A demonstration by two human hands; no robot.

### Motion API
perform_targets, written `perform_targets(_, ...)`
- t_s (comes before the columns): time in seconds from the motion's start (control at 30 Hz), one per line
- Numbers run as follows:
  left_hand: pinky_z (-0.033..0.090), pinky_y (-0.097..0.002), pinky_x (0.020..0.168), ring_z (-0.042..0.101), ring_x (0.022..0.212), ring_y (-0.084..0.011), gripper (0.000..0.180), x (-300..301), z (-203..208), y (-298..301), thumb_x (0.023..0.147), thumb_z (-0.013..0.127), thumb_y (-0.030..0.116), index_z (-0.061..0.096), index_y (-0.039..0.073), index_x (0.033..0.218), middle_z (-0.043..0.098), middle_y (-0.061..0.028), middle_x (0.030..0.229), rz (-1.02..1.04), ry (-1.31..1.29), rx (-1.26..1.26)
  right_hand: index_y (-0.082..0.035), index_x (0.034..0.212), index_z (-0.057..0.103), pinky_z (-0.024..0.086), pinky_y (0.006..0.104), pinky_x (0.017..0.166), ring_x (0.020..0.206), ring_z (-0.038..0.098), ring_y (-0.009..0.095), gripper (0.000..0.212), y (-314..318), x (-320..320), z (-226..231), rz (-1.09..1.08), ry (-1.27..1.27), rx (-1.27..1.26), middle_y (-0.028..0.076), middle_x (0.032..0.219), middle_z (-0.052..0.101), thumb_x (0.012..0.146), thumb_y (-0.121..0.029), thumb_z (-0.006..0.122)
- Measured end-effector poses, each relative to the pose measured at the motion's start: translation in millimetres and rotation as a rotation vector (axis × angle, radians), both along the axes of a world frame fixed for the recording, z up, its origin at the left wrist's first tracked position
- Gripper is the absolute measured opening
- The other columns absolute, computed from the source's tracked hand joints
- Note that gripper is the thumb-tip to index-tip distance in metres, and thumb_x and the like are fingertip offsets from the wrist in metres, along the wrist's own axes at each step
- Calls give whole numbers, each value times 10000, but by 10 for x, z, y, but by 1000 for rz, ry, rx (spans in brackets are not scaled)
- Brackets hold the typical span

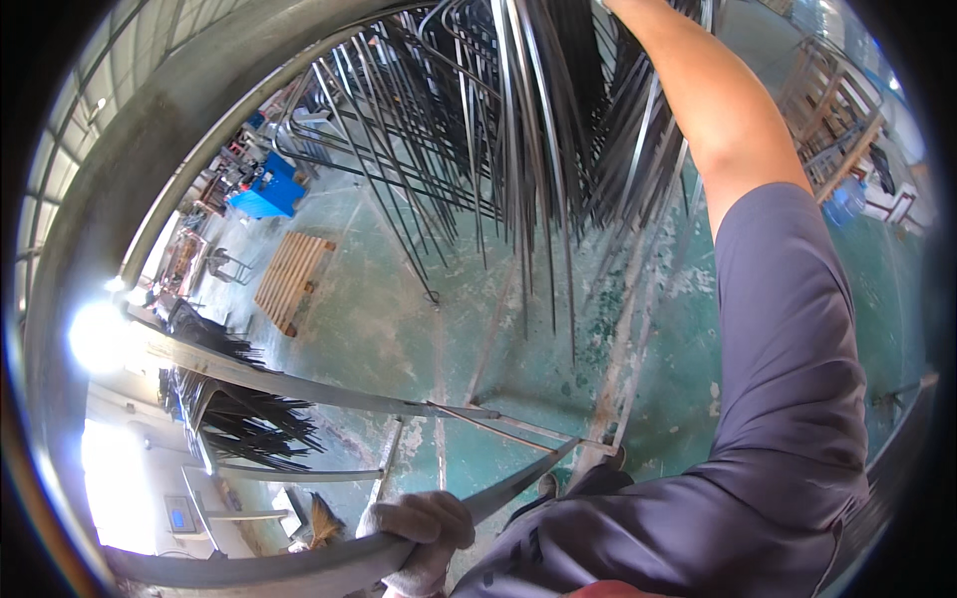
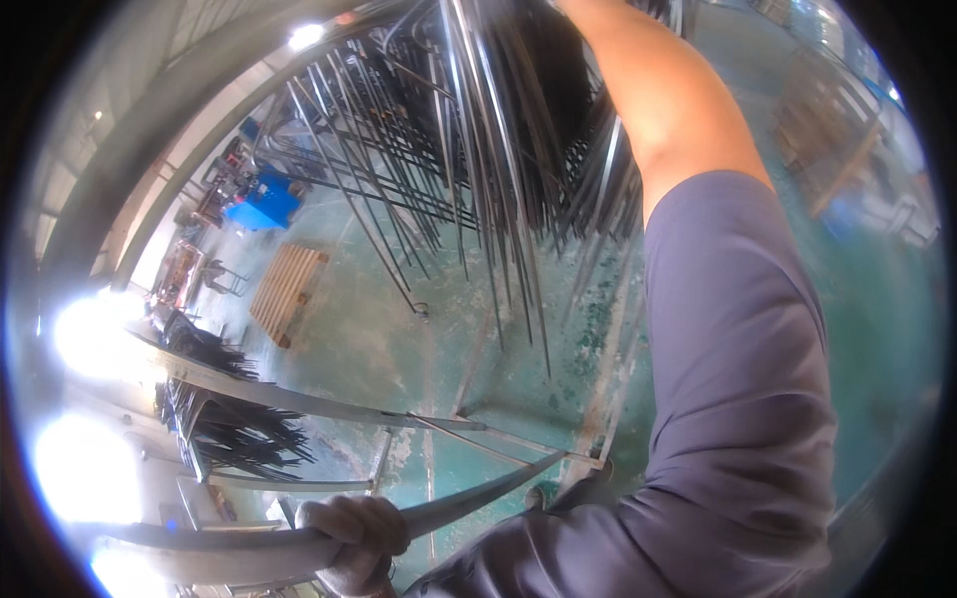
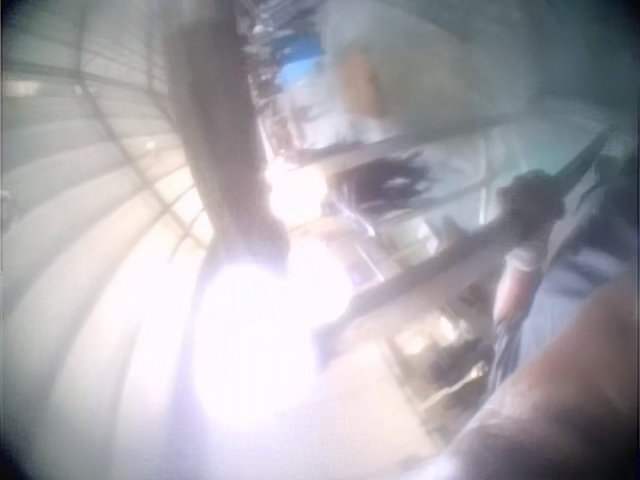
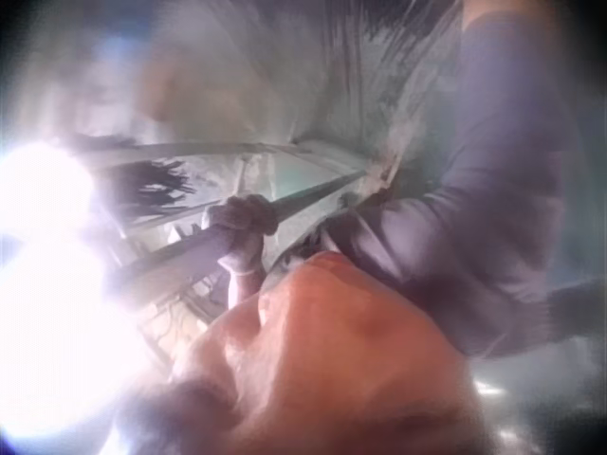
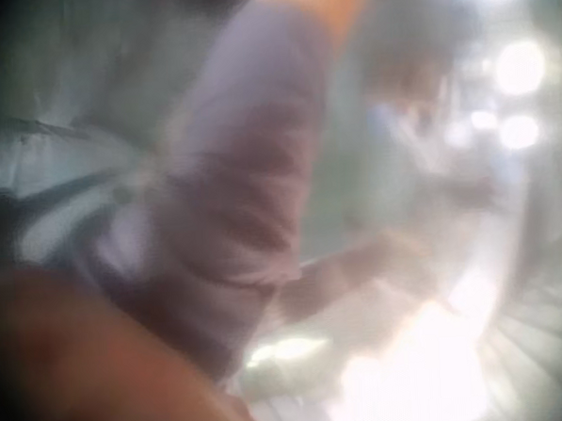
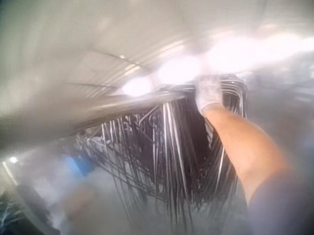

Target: The person picks up several metal rods from a stack on the floor, places them into a bending machine, operates the machine to bend them, and then hangs the bent rods onto a metal storage rack.

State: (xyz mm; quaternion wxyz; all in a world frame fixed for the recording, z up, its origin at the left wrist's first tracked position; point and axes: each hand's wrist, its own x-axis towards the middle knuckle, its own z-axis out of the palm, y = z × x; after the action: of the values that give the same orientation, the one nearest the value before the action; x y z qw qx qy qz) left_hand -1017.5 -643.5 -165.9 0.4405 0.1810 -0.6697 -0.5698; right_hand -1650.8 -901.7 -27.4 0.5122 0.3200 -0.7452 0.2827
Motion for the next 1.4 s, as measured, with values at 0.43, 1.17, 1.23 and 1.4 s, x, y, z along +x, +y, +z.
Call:
perform_targets(0.43,505,-327,561,549,522,-210,205,39,-338,-40,901,528,-62,560,14,1089,532,-73,678,-48,-61,-358,-95,1451,555,518,518,1037,1229,631,415,545,3170,3087,-4033,219,-1213,282,250,1346,639,957,-291,675)
perform_targets(1.17,545,-355,693,725,857,-205,327,129,-948,112,865,734,226,738,13,1112,750,-112,929,29,-325,-203,-49,1449,481,507,465,1086,1323,592,375,797,9476,9076,-6318,-1399,-1845,-537,223,1420,609,830,-386,853)
perform_targets(1.23,531,-381,667,682,824,-226,285,137,-1192,29,838,768,273,756,32,990,731,-95,897,136,-435,-156,-37,1518,419,473,451,1130,1367,547,375,921,9832,8862,-6485,-1356,-1789,-492,218,1434,594,817,-439,860)
perform_targets(1.4,539,-373,780,682,875,-245,209,417,-1953,91,943,620,136,721,-14,1048,700,-119,987,155,-735,-494,-24,1525,371,450,463,1149,1429,476,357,1067,10464,8050,-6871,-1404,-1711,-500,186,1563,471,736,-495,913)
